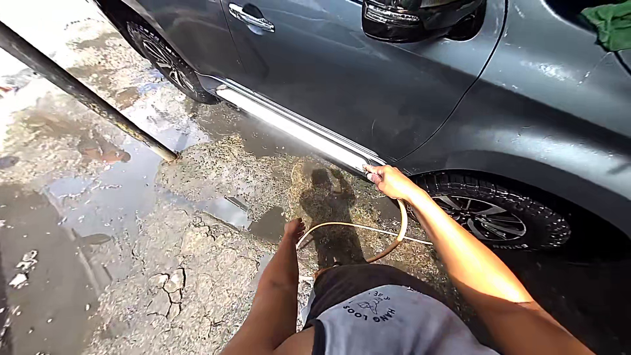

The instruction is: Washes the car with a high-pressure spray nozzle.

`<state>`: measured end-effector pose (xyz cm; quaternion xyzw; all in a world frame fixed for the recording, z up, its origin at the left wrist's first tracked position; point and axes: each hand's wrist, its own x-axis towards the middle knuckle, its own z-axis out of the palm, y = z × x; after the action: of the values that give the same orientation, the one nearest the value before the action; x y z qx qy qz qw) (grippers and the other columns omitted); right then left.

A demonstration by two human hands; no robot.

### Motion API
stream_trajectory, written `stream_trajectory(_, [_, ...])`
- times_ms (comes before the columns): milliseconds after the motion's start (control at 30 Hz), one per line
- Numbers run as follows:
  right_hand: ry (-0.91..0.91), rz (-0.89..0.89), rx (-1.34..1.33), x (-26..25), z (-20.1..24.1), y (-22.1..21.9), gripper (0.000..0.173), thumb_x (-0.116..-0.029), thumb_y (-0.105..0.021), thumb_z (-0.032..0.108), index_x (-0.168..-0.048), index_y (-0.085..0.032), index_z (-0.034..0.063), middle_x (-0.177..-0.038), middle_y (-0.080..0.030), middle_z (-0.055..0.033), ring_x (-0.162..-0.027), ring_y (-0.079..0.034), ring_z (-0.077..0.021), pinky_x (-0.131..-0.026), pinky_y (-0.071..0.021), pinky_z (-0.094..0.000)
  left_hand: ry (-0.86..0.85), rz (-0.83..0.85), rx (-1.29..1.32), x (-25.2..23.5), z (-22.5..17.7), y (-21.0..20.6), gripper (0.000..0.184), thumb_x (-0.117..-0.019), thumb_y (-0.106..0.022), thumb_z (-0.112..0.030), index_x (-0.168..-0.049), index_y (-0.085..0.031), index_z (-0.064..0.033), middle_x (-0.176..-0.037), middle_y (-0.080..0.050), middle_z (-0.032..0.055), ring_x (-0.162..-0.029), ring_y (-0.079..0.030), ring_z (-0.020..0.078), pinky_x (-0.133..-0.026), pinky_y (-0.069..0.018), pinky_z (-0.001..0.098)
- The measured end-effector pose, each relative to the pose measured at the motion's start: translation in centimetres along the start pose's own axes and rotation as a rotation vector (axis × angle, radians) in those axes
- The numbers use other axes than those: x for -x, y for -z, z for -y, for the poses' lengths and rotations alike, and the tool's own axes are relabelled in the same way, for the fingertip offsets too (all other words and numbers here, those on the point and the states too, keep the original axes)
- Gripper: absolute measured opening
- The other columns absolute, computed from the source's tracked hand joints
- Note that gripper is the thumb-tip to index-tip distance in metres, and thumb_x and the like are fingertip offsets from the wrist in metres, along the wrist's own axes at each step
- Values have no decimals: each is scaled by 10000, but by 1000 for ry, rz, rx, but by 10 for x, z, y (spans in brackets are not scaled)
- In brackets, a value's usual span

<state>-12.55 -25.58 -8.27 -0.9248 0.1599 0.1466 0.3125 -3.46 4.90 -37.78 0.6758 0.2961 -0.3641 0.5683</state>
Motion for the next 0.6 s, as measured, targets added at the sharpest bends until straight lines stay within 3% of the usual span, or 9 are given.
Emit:
stream_trajectory(167, [13, -15, -12, 7, -10, 10, 428, -1110, -420, 293, -1528, -508, 271, -932, -688, -125, -674, -613, -230, -670, -535, -441, -51, 7, 183, -5, -43, -3, 377, -1086, -461, -283, -1312, -572, -2, -1160, -686, 169, -943, -689, 224, -797, -561, 378])
stream_trajectory(200, [7, -26, -11, 12, -21, 13, 418, -1109, -424, 289, -1515, -523, 281, -904, -677, -119, -652, -598, -227, -643, -525, -444, -61, 16, 217, -3, -53, -6, 357, -1090, -445, -276, -1284, -572, -5, -1092, -680, 150, -881, -677, 209, -755, -559, 360])
stream_trajectory(267, [-18, -76, -18, 29, -52, 25, 408, -1102, -437, 262, -1495, -547, 271, -957, -700, -141, -708, -635, -263, -705, -543, -502, -81, 22, 269, 0, -78, -14, 312, -1097, -422, -282, -1167, -575, -20, -896, -641, 95, -699, -630, 162, -622, -542, 307])
stream_trajectory(333, [-51, -112, -54, 55, -88, 40, 406, -1100, -447, 252, -1494, -545, 267, -956, -688, -144, -714, -623, -255, -711, -537, -499, -114, 58, 338, 2, -105, -16, 343, -1103, -399, -315, -1147, -566, -19, -878, -631, 94, -669, -607, 157, -599, -524, 301])
stream_trajectory(400, [-71, -88, -64, 90, -113, 52, 395, -1099, -454, 263, -1481, -554, 260, -901, -658, -119, -680, -581, -217, -672, -507, -458, -186, 53, 400, 7, -132, -20, 352, -1092, -377, -342, -1016, -560, -51, -782, -621, 68, -596, -589, 142, -539, -507, 293])
stream_trajectory(433, [-85, -61, -59, 112, -121, 56, 397, -1096, -458, 261, -1480, -557, 259, -937, -675, -128, -726, -605, -229, -723, -515, -479, -222, 56, 425, 9, -144, -28, 364, -1092, -346, -362, -967, -537, -78, -734, -593, 47, -562, -569, 132, -518, -498, 289])
stream_trajectory(500, [-113, -90, -76, 156, -138, 61, 390, -1087, -470, 245, -1462, -576, 264, -908, -674, -123, -709, -605, -229, -703, -519, -489, -246, 88, 439, 11, -164, -59, 391, -1089, -309, -426, -975, -506, -109, -724, -536, 29, -568, -534, 144, -544, -491, 319])
stream_trajectory(533, [-131, -155, -101, 176, -143, 67, 382, -1089, -475, 225, -1452, -586, 263, -838, -650, -110, -644, -575, -218, -636, -508, -470, -245, 113, 419, 12, -173, -83, 382, -1087, -300, -442, -996, -493, -125, -737, -513, 21, -579, -517, 143, -561, -489, 326])
stream_trajectory(600, [-157, -281, -140, 212, -145, 80, 383, -1083, -488, 172, -1445, -601, 228, -763, -621, -92, -576, -532, -200, -563, -477, -445, -244, 171, 330, 22, -178, -142, 365, -1084, -289, -446, -1076, -490, -142, -819, -552, 22, -649, -568, 144, -605, -522, 333])
